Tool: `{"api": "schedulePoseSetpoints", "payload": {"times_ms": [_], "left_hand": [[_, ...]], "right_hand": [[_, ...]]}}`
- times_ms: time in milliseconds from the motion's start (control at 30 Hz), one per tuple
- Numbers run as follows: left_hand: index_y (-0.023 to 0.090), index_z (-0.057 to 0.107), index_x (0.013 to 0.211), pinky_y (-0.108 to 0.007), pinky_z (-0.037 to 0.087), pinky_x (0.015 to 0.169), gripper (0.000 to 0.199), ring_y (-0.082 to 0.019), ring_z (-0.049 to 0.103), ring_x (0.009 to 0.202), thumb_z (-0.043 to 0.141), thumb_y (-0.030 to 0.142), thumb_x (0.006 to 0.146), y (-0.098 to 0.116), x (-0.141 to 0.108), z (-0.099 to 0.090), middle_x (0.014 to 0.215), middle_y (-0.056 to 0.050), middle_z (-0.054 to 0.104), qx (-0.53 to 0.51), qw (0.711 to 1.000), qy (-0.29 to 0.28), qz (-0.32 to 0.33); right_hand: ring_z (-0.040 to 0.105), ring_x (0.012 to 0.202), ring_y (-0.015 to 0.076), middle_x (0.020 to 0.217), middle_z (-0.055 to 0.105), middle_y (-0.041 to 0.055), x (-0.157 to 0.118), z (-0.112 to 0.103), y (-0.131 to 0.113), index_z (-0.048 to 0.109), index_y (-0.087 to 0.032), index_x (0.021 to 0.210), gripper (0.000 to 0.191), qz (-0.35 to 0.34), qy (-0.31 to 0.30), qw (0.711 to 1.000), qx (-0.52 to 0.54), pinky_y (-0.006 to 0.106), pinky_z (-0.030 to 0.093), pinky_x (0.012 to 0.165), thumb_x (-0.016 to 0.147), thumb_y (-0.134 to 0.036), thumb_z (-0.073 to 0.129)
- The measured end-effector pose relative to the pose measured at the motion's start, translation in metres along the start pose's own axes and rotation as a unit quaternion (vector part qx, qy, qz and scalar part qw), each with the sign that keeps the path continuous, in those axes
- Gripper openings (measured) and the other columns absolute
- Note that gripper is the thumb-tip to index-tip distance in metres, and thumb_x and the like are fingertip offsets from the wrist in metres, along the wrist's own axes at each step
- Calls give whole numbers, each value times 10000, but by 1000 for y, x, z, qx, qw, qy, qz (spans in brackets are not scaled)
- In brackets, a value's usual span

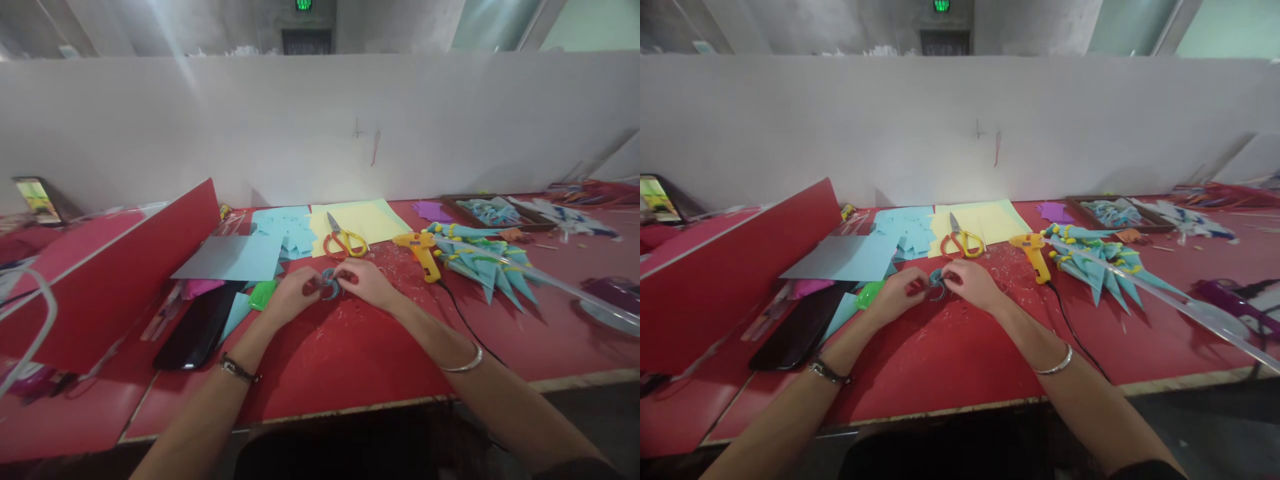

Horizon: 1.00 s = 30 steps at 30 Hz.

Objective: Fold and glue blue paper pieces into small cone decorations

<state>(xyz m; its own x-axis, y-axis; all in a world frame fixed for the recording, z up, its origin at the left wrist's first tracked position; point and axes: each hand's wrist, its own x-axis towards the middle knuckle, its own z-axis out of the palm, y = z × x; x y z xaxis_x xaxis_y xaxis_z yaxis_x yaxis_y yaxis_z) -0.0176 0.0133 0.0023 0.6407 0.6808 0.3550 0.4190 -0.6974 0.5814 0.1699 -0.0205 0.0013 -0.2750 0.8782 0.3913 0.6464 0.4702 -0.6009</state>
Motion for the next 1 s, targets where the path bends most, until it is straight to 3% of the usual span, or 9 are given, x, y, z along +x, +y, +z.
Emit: {"api": "schedulePoseSetpoints", "payload": {"times_ms": [133,333,1000], "left_hand": [[165,523,730,-232,400,639,28,-104,491,679,550,164,724,-2,1,0,734,8,533,10,1000,-1,14],[164,522,700,-221,375,607,103,-98,469,641,548,242,762,0,1,2,693,13,520,5,1000,-9,12],[171,474,667,-222,357,627,191,-115,453,690,414,209,844,2,2,-1,705,2,464,50,994,-71,66]], "right_hand": [[477,616,94,671,531,-4,0,0,2,519,-166,670,80,0,1,1000,-13,211,345,576,746,-186,506],[450,605,97,643,509,-6,-1,3,4,481,-172,637,121,-12,-2,1000,-28,212,318,566,755,-197,478],[386,547,86,568,428,-37,-2,0,-3,404,-182,581,135,-28,-53,998,-37,204,264,539,704,-167,459]]}}
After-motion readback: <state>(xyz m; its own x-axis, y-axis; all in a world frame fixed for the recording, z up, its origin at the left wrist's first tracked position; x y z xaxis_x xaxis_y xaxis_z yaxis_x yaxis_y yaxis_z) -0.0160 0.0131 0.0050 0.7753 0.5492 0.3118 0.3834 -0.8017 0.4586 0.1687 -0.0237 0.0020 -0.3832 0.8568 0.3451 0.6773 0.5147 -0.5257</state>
